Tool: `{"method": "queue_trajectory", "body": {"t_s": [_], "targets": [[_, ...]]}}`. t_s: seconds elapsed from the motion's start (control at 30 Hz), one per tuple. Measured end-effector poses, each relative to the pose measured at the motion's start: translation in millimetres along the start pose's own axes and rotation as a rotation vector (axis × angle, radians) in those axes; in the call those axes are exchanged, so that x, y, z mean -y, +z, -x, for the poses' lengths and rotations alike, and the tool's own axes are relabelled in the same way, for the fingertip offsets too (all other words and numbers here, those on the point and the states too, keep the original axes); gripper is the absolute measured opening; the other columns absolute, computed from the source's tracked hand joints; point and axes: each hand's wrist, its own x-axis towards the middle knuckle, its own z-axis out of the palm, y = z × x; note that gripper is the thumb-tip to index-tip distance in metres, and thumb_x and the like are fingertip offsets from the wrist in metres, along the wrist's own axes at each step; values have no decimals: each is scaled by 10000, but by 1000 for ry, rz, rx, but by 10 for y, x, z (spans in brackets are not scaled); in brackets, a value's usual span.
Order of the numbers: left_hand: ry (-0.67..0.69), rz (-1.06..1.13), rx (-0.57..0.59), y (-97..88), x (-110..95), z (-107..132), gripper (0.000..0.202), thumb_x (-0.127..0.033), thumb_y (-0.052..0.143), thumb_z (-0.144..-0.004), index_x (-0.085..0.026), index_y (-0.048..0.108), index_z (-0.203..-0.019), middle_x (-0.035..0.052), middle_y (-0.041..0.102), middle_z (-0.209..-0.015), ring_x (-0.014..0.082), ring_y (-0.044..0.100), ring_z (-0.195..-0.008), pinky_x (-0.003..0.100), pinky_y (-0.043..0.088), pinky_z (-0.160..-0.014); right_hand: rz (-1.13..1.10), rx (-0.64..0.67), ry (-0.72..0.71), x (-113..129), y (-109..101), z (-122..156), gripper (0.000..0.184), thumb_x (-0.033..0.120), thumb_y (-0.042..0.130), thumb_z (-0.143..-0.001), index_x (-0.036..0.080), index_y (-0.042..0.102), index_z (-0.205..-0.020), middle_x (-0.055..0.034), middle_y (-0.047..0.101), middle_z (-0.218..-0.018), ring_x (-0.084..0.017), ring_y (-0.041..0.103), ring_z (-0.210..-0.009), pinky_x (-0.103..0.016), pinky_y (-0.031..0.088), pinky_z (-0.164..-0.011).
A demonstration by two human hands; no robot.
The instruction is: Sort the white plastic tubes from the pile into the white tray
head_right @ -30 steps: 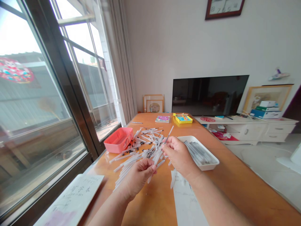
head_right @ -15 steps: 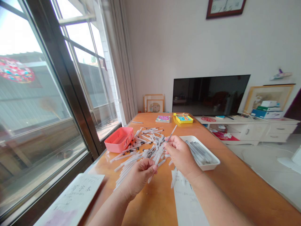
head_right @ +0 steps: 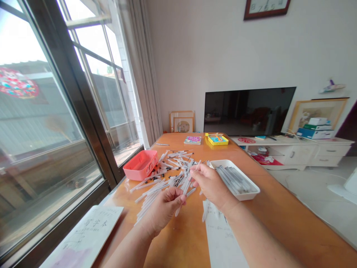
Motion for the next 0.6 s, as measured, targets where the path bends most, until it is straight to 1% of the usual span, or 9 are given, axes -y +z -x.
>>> {"method": "queue_trajectory", "body": {"t_s": [0.1,0.2,0.27,0.33,0.43,0.53,0.6], "targets": [[8,-2,-8,-10,6,-3,249,-437,662,-866,-208,619,-779,-29,525,-676,129,394,-611,264,262,-593,6,-16,14,4,-4,3,417,550,555,-940,216,644,-1174,-48,734,-937,-178,662,-771,-233,408,-523],[35,-4,-17,-34,5,-10,278,-465,672,-861,-201,645,-778,-18,555,-690,131,424,-628,261,277,-604,-4,-47,13,-20,-12,-16,430,555,549,-944,209,645,-1179,-54,744,-919,-177,670,-759,-237,416,-536],[31,15,-47,-62,15,-27,306,-494,675,-854,-200,651,-773,-13,575,-689,131,435,-623,258,286,-603,5,-73,20,-50,-25,-37,399,529,560,-937,201,657,-1144,-52,750,-898,-173,671,-743,-241,431,-554],[18,45,-123,-101,42,-56,317,-511,683,-838,-203,650,-768,-9,596,-685,129,441,-609,256,299,-599,28,-98,29,-88,-40,-64,354,488,573,-922,196,670,-1100,-47,753,-879,-170,671,-727,-248,458,-578],[3,105,-280,-179,93,-112,306,-509,708,-799,-207,663,-790,-2,614,-688,132,462,-599,255,316,-590,69,-114,24,-162,-52,-129,279,410,590,-894,192,688,-1038,-39,748,-847,-171,679,-735,-260,510,-636],[-30,157,-393,-261,105,-146,354,-528,714,-781,-192,698,-892,16,639,-719,134,479,-598,257,323,-578,150,-65,7,-261,-45,-251,196,316,593,-866,193,698,-975,-32,732,-827,-171,687,-734,-259,526,-646],[-45,185,-455,-312,83,-150,408,-546,728,-764,-175,705,-931,28,654,-737,127,474,-588,259,329,-574,289,-27,-5,-335,-30,-364,172,263,581,-856,200,702,-961,-24,727,-820,-161,677,-692,-251,512,-611]]}}
